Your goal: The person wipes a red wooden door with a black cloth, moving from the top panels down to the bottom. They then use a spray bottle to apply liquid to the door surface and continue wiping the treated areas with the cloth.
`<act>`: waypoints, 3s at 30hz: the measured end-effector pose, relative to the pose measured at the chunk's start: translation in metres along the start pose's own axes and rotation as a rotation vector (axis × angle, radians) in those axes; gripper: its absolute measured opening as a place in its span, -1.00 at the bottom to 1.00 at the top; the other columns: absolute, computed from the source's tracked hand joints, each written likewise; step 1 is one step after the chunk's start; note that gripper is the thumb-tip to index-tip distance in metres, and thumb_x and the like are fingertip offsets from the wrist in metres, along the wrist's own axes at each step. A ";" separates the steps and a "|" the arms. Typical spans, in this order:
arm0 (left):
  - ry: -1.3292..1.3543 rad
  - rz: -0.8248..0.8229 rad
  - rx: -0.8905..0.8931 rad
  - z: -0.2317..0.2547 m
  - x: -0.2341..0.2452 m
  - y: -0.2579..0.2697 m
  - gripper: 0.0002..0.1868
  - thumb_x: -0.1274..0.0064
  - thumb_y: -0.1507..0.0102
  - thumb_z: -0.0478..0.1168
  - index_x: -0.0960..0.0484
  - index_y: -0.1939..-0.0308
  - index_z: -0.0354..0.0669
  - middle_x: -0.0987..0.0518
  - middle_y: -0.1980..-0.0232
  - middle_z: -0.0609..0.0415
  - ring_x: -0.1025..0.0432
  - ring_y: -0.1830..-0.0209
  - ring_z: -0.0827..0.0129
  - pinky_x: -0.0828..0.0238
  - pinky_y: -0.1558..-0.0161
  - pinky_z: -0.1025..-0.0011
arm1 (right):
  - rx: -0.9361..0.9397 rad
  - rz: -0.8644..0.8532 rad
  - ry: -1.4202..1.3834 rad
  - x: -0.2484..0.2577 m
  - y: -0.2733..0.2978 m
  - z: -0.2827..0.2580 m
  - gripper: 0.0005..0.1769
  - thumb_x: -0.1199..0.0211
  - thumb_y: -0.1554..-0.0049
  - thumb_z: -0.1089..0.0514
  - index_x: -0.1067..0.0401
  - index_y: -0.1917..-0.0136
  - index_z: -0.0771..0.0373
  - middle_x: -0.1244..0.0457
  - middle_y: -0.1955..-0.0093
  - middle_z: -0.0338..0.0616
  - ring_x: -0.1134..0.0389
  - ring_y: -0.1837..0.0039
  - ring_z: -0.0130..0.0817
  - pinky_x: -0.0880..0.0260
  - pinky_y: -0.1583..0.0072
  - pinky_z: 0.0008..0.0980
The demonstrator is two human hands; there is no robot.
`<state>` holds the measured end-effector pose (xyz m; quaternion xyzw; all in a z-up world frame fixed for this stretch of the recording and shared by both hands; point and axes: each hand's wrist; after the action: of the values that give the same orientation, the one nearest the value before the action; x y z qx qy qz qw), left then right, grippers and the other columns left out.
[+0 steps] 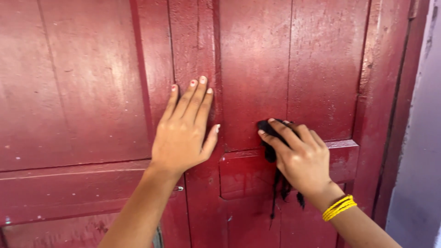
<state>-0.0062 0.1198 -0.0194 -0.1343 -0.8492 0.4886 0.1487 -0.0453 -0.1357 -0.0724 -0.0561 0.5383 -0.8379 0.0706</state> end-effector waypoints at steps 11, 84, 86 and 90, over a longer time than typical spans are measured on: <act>-0.032 -0.006 0.017 0.003 0.002 0.000 -0.33 0.03 -0.29 -0.04 -0.41 -0.38 -0.44 -0.34 -0.50 -0.25 -0.21 -0.52 0.03 0.01 -0.54 -0.02 | -0.107 -0.025 0.126 0.012 0.030 0.058 -0.60 -0.35 0.03 0.28 -0.66 -0.07 -0.04 -0.40 -0.19 -0.35 -0.35 0.05 -0.31 -0.46 0.00 -0.31; 0.326 0.175 0.210 0.004 0.009 0.047 -0.29 0.05 -0.33 -0.06 -0.28 -0.47 -0.46 -0.23 -0.57 -0.30 -0.07 -0.64 -0.11 0.08 -0.61 -0.04 | 0.140 -0.119 -0.286 -0.007 -0.012 -0.100 -0.56 -0.30 0.20 0.34 -0.56 -0.01 0.18 -0.33 -0.20 -0.05 -0.35 -0.24 -0.01 -0.47 -0.19 -0.08; 0.336 0.142 0.134 0.004 0.011 0.045 -0.28 0.02 -0.31 -0.06 -0.30 -0.45 -0.45 -0.23 -0.56 -0.31 -0.08 -0.61 -0.11 0.06 -0.58 -0.02 | 0.171 -0.169 -0.290 0.000 -0.007 -0.080 -0.47 -0.27 0.25 0.34 -0.58 -0.06 0.16 -0.34 -0.21 -0.07 -0.35 -0.24 -0.04 -0.47 -0.17 -0.09; 0.314 0.082 0.066 0.005 0.012 0.042 -0.29 -0.01 -0.27 -0.04 -0.34 -0.42 -0.41 -0.23 -0.54 -0.28 -0.11 -0.57 -0.08 0.04 -0.55 0.00 | -0.134 -0.086 -0.128 -0.006 -0.028 -0.044 -0.49 -0.24 0.17 0.45 -0.58 -0.05 0.13 -0.35 -0.18 -0.08 -0.35 -0.17 -0.03 -0.41 -0.16 -0.04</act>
<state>-0.0157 0.1404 -0.0573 -0.2385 -0.7929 0.4948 0.2639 -0.0487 -0.0835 -0.0652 -0.1369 0.5845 -0.7971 0.0650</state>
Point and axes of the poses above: each hand's wrist, its own y-axis away from the middle knuckle, its own x-axis out of the back of the hand, z = x × y
